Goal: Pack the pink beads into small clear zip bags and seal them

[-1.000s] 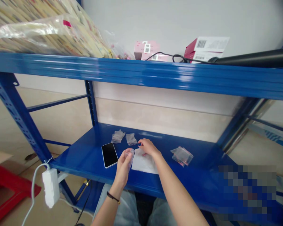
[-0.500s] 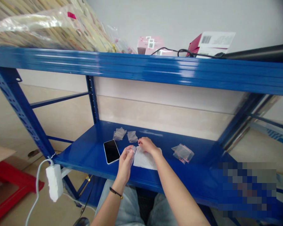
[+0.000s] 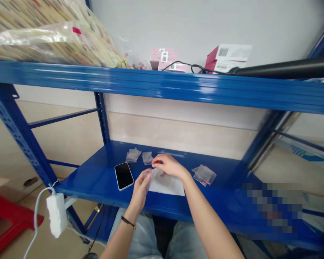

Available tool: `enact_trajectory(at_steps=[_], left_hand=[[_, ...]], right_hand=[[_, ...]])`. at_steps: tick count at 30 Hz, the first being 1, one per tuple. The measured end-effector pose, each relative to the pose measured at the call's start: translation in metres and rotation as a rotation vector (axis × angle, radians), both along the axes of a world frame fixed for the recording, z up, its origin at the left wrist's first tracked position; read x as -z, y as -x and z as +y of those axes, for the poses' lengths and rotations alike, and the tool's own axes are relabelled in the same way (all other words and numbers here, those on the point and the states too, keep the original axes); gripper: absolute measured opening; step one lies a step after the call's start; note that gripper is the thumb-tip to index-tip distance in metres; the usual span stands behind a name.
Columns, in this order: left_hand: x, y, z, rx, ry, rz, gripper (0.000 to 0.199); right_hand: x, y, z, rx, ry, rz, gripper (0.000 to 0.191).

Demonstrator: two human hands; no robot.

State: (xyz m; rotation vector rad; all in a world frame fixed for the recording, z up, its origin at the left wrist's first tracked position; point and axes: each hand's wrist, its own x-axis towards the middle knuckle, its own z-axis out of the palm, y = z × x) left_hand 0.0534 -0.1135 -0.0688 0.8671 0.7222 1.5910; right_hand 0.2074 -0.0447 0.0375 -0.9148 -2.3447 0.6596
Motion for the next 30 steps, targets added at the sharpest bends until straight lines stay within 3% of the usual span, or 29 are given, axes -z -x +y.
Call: enact_trajectory(at_steps=[5,9,12,15,19,25,30], left_hand=[[-0.004,-0.001,-0.005,0.036,0.012,0.028,0.040],[0.001,0.001,-0.002,0.049,0.031,0.033,0.038],[0.002,0.001,0.002,0.056,0.031,0.025,0.036],[0.000,-0.005,0.008,0.048,0.001,-0.008,0.038],[0.001,-0.017,0.010,0.045,-0.045,-0.117,0.041],[0.009,-0.018,0.004,0.100,0.037,-0.265,0.042],[0.006,-0.010,0.004,0.171,0.094,-0.432,0.039]], right_hand=[[0.002,0.002,-0.018,-0.123,-0.043,0.028,0.020],[0.022,-0.019,-0.003,0.152,-0.001,0.219,0.028],[0.042,-0.037,0.003,0.324,-0.062,0.063,0.029],[0.062,-0.042,-0.004,0.355,-0.107,-0.158,0.027],[0.081,-0.033,-0.018,0.404,-0.119,-0.277,0.020],[0.089,-0.018,-0.019,0.476,-0.137,-0.411,0.022],[0.085,-0.010,-0.017,0.516,-0.144,-0.467,0.023]])
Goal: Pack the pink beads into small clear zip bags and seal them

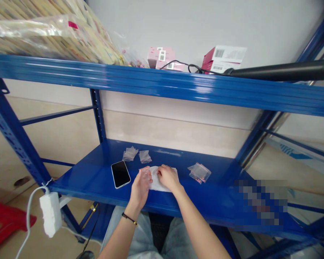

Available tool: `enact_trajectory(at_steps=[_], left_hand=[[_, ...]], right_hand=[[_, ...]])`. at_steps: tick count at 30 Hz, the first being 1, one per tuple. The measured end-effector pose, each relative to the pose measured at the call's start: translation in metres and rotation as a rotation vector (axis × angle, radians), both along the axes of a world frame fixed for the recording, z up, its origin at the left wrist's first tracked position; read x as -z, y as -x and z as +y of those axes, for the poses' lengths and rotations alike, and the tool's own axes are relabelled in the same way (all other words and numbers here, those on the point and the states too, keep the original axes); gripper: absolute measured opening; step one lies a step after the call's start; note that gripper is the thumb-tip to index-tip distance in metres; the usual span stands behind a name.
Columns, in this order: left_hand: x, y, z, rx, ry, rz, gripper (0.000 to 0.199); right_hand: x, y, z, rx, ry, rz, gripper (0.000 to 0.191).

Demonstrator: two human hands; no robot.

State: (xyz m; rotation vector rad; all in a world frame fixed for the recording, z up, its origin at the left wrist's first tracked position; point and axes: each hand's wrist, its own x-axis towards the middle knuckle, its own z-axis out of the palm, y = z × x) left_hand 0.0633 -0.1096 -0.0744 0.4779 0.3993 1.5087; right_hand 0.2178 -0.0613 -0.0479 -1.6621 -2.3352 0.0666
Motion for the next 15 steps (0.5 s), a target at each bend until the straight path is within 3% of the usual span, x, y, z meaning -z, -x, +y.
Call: enact_trajectory(at_steps=[11,15], left_hand=[[-0.003,0.001,-0.001,0.041,-0.030,-0.043,0.040],[-0.001,0.000,-0.001,0.055,-0.020,-0.023,0.040]], right_hand=[[-0.002,0.002,0.004,-0.022,0.016,0.005,0.020],[-0.013,-0.007,0.005,-0.042,-0.008,0.076,0.017]])
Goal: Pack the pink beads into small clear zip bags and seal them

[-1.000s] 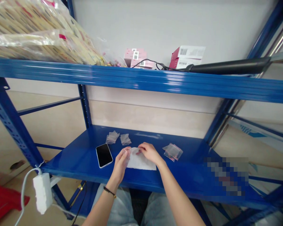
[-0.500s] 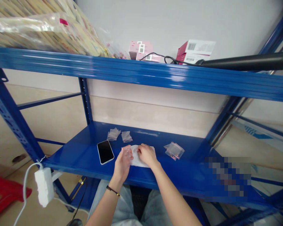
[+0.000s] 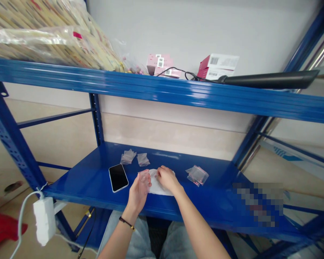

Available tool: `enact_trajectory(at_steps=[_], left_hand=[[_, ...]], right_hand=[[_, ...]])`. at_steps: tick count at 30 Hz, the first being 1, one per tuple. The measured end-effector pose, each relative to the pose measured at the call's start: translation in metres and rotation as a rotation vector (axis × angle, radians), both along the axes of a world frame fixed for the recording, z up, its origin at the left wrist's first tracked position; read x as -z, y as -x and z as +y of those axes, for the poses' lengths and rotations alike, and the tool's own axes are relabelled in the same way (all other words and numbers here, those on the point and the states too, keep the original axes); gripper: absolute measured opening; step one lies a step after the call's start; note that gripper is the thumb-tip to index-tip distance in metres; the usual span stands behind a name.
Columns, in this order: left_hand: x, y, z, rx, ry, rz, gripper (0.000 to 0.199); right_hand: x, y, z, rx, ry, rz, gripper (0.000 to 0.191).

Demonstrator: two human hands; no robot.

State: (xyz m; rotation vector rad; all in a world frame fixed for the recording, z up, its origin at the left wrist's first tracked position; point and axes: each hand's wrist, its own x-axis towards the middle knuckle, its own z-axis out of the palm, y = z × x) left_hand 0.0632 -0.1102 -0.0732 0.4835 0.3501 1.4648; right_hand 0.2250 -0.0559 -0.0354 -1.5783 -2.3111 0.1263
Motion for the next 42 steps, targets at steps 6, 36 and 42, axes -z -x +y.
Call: enact_trajectory(at_steps=[6,36,42], left_hand=[[0.000,-0.007,-0.001,-0.004,-0.013,0.134,0.041],[0.004,-0.010,-0.001,-0.008,-0.014,0.187,0.042],[0.003,-0.009,0.000,-0.030,-0.002,0.185,0.042]], right_hand=[[-0.043,-0.010,-0.003,-0.209,-0.022,0.357,0.014],[0.031,-0.024,0.005,-0.082,-0.042,0.288,0.033],[0.025,-0.021,0.008,-0.067,-0.071,0.243,0.033]])
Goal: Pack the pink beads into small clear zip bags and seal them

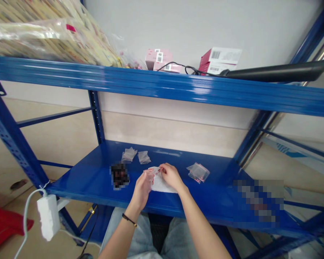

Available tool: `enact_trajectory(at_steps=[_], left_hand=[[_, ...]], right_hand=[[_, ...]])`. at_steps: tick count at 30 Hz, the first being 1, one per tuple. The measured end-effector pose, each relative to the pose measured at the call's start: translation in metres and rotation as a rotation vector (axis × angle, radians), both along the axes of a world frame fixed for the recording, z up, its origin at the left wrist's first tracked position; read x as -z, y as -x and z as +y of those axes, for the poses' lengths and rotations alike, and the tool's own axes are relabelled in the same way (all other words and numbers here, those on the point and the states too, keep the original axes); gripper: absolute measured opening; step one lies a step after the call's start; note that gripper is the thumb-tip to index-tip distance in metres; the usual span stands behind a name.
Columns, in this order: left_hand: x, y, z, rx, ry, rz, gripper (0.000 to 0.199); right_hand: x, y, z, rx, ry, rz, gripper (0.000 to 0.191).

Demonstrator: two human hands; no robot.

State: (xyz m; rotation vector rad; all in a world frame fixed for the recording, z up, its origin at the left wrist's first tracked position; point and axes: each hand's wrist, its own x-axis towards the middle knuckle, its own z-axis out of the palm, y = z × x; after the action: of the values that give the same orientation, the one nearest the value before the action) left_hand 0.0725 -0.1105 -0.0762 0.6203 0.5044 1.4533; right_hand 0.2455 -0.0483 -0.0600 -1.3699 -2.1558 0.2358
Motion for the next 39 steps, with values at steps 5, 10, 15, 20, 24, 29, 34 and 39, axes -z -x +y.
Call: enact_trajectory(at_steps=[5,10,15,20,24,29,34,39], left_hand=[[0.000,0.000,-0.001,0.010,-0.011,-0.005,0.041],[-0.001,-0.002,-0.002,0.007,-0.020,0.000,0.040],[-0.002,-0.002,0.000,-0.026,-0.024,0.006,0.041],[0.001,-0.001,0.001,-0.018,-0.013,0.014,0.040],[0.001,-0.001,0.000,0.010,-0.019,0.059,0.039],[0.000,-0.001,-0.002,0.028,-0.046,0.029,0.034],[0.000,-0.001,-0.002,0.005,-0.036,0.063,0.035],[0.001,-0.001,-0.002,0.000,-0.043,0.082,0.037]], right_hand=[[-0.004,-0.002,0.003,-0.006,0.007,-0.067,0.029],[-0.006,0.000,0.007,-0.007,0.017,-0.138,0.027],[-0.008,0.006,0.021,-0.007,0.058,-0.217,0.021],[-0.010,0.010,0.033,-0.020,0.101,-0.293,0.021],[-0.014,0.011,0.038,-0.035,0.124,-0.338,0.020],[-0.023,0.011,0.046,-0.079,0.161,-0.378,0.017],[-0.030,0.015,0.049,-0.151,0.184,-0.385,0.013],[-0.039,0.017,0.046,-0.191,0.168,-0.320,0.015]])
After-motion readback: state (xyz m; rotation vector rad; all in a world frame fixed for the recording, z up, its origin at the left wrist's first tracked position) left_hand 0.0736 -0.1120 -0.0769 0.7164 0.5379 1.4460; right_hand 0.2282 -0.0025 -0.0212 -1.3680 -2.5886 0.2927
